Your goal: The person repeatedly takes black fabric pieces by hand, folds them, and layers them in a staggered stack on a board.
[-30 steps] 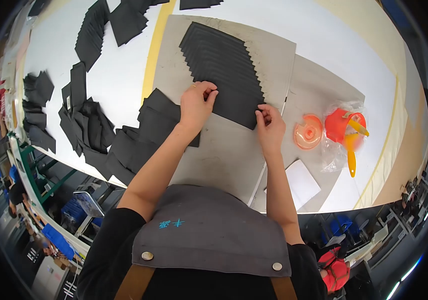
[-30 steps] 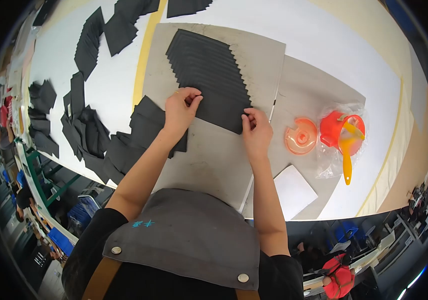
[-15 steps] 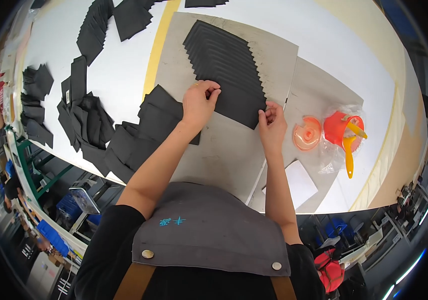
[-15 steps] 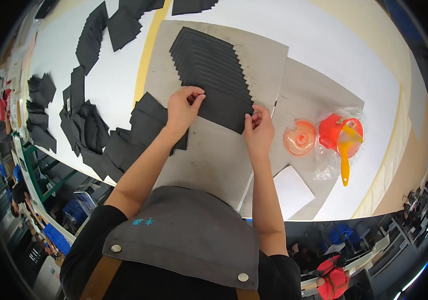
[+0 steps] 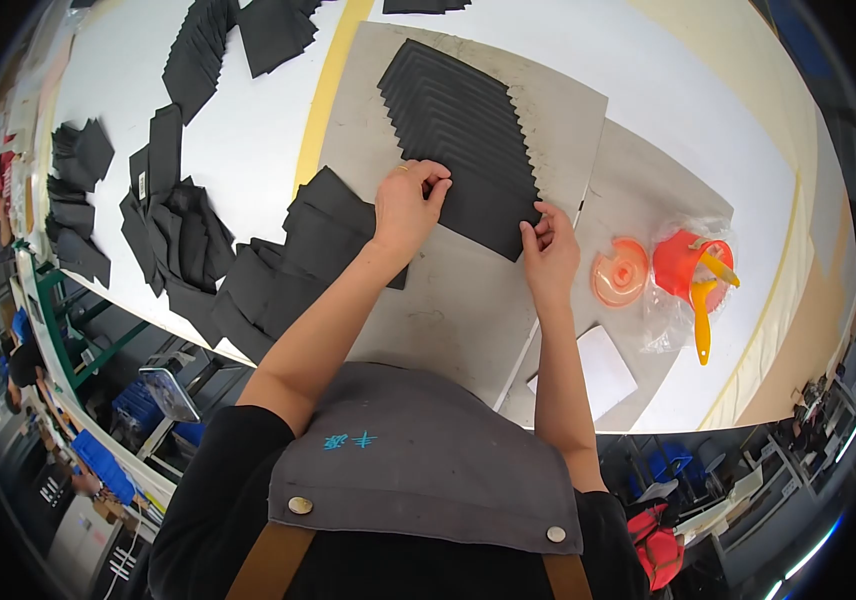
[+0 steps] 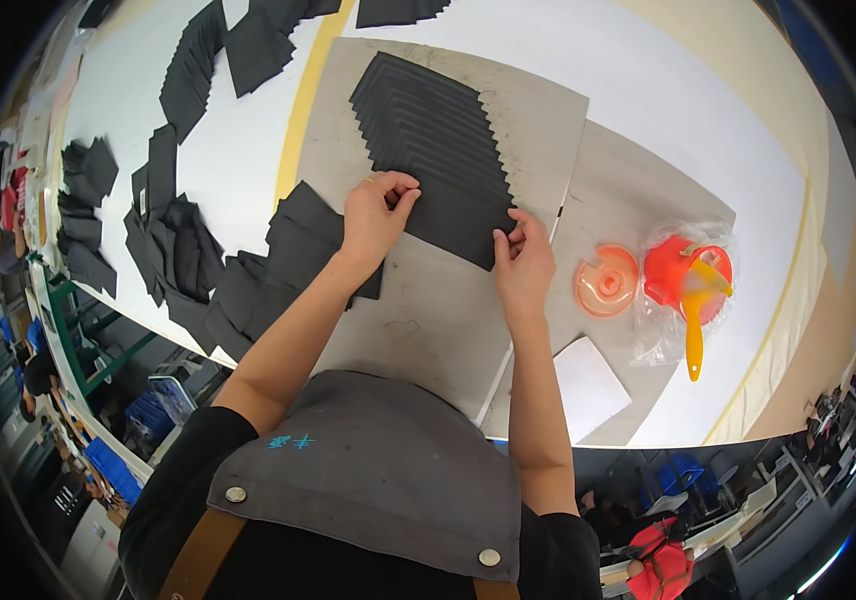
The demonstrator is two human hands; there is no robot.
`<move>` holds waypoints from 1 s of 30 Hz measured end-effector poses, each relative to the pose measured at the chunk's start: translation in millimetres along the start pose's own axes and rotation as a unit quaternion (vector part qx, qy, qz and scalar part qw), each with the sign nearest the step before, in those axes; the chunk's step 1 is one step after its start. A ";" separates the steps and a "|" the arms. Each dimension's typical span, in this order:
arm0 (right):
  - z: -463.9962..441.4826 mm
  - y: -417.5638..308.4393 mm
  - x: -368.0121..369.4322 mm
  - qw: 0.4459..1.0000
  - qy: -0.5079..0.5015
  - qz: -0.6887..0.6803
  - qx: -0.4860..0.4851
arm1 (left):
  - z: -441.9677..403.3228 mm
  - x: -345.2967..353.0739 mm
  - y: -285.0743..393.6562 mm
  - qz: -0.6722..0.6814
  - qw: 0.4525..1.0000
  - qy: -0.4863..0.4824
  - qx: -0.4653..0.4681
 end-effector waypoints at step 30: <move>-18.8 -1.6 -2.5 0.991 0.022 0.113 -0.073 | -1.4 0.7 0.2 -0.055 0.998 -0.013 0.029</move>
Point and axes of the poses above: each hand's wrist, its own z-axis away from the middle knuckle, its own x-axis out of the palm, y = z × x, the point moved 3 cm from there along -z, towards the middle knuckle, and after that the axes turned 6 degrees about -y, right-handed, at the moved point
